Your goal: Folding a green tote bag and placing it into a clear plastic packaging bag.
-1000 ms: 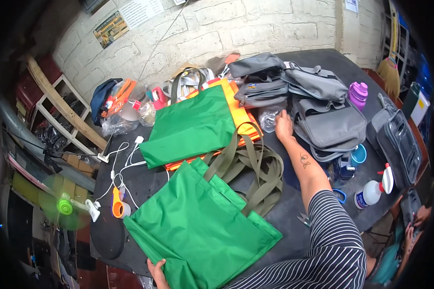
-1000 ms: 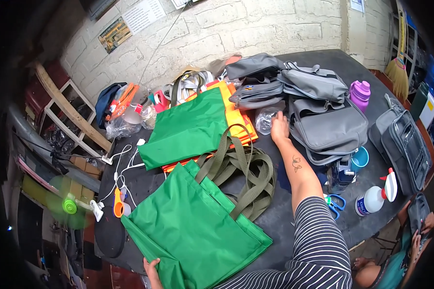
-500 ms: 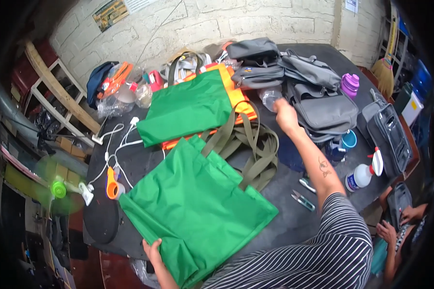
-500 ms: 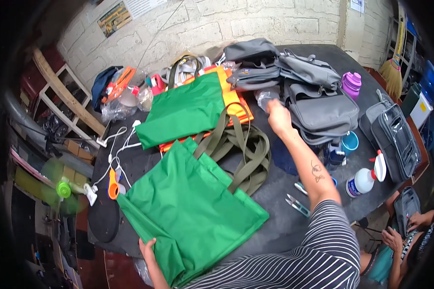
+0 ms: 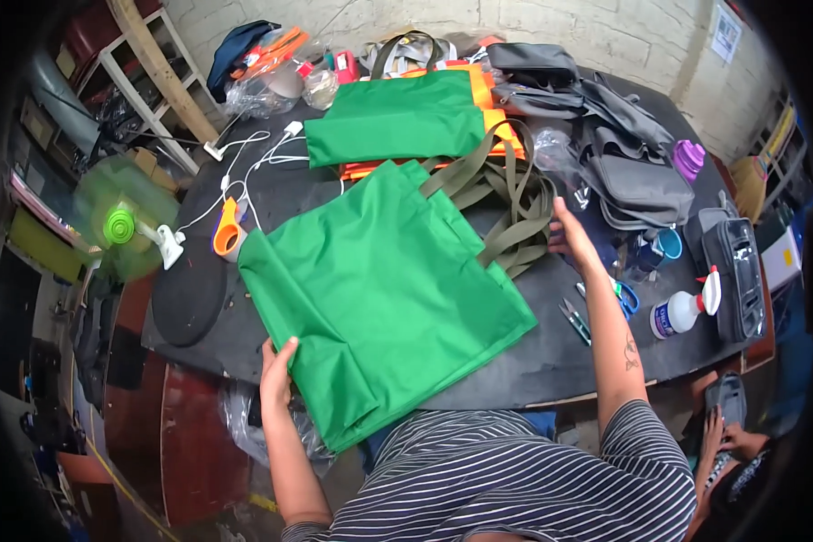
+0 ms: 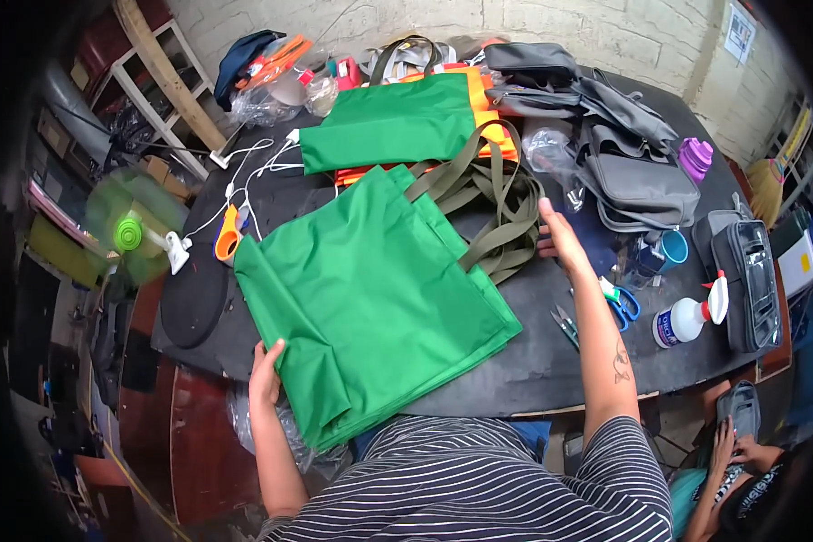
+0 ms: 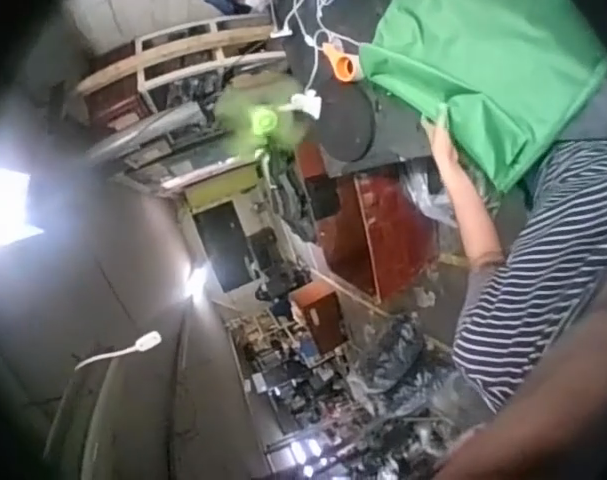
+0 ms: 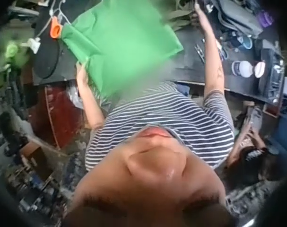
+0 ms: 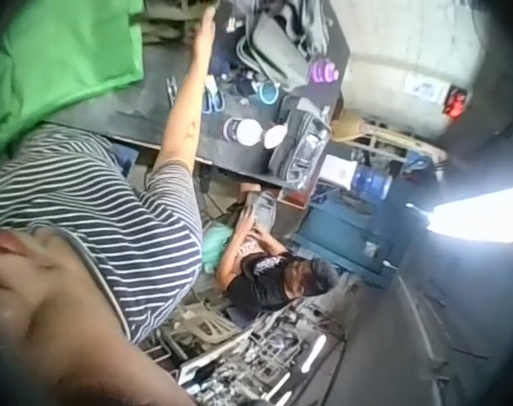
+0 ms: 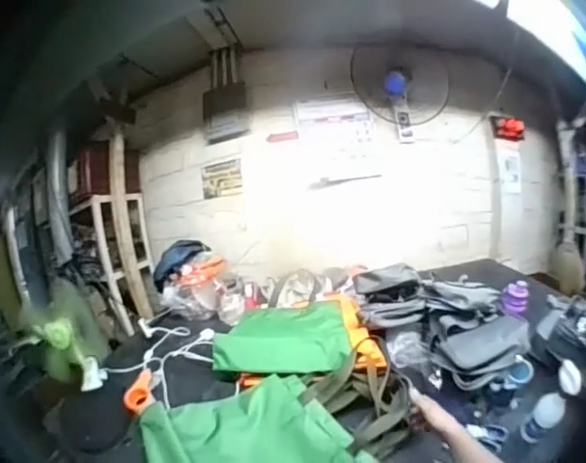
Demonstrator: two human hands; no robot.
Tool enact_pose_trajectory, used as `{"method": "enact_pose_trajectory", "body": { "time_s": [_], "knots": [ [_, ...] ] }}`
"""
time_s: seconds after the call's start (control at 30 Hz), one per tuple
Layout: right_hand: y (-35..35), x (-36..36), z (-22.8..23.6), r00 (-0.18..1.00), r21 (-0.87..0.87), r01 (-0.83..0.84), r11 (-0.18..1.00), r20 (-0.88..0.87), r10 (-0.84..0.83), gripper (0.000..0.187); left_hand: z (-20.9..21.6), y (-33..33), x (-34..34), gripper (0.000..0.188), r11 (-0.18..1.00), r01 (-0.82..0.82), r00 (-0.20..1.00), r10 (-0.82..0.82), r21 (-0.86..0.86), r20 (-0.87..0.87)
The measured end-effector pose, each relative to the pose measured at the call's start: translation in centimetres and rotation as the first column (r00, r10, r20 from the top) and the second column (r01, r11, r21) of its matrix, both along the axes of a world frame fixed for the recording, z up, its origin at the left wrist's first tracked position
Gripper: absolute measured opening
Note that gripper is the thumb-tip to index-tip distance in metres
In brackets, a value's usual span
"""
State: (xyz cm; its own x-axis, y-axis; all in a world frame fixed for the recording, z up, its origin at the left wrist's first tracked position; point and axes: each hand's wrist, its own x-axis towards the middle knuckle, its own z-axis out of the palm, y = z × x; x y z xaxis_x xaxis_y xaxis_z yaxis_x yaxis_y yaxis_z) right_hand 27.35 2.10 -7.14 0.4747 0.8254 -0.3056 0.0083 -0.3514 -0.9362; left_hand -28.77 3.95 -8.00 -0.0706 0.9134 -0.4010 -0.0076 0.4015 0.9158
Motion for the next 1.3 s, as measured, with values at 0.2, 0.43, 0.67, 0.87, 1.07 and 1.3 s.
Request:
{"method": "enact_pose_trajectory", "body": {
  "time_s": [0.2, 0.43, 0.67, 0.87, 1.07, 1.3],
  "knots": [
    [2.5, -0.7, -1.0, 0.691, 0.263, 0.025, 0.964, -0.702, 0.174, 0.056, 0.7, -1.5, 0.8, 0.088, 0.986, 0.116, 0.992, -0.109, 0.12, -0.058],
    [3.6, -4.8, 6.5, 0.811, 0.499, -0.153, 0.853, -0.429, 0.397, 0.053, 0.7, -1.2, 0.0, 0.084, 0.96, 0.109, 0.865, 0.037, 0.259, -0.501],
    [-0.9, -21.5, 7.0, -0.126, -0.353, -0.618, 0.702, 0.926, 0.355, 0.063, 12.9, 0.9, 10.5, 0.051, 0.326, 0.549, 0.764, 0.179, 0.77, -0.62],
    [-2.2, -24.1, 3.0, -0.232, -0.378, -0.652, 0.657, 0.925, 0.301, 0.073, 3.1, 5.0, 15.6, 0.047, 0.094, 0.981, 0.163, 0.094, 0.171, -0.982],
    [1.7, -10.1, 3.1, 0.778, 0.488, 0.012, 0.873, 0.544, -0.315, 0.025, 1.2, 4.9, 15.5, 0.045, 0.127, 0.978, 0.178, -0.09, 0.165, -0.98],
    [5.4, -7.3, -1.3, 0.915, -0.034, 0.155, 0.987, -0.371, -0.157, 0.043, 0.2, 5.0, 14.8, 0.047, 0.136, 0.969, 0.212, -0.045, 0.205, -0.976]
  ]
}}
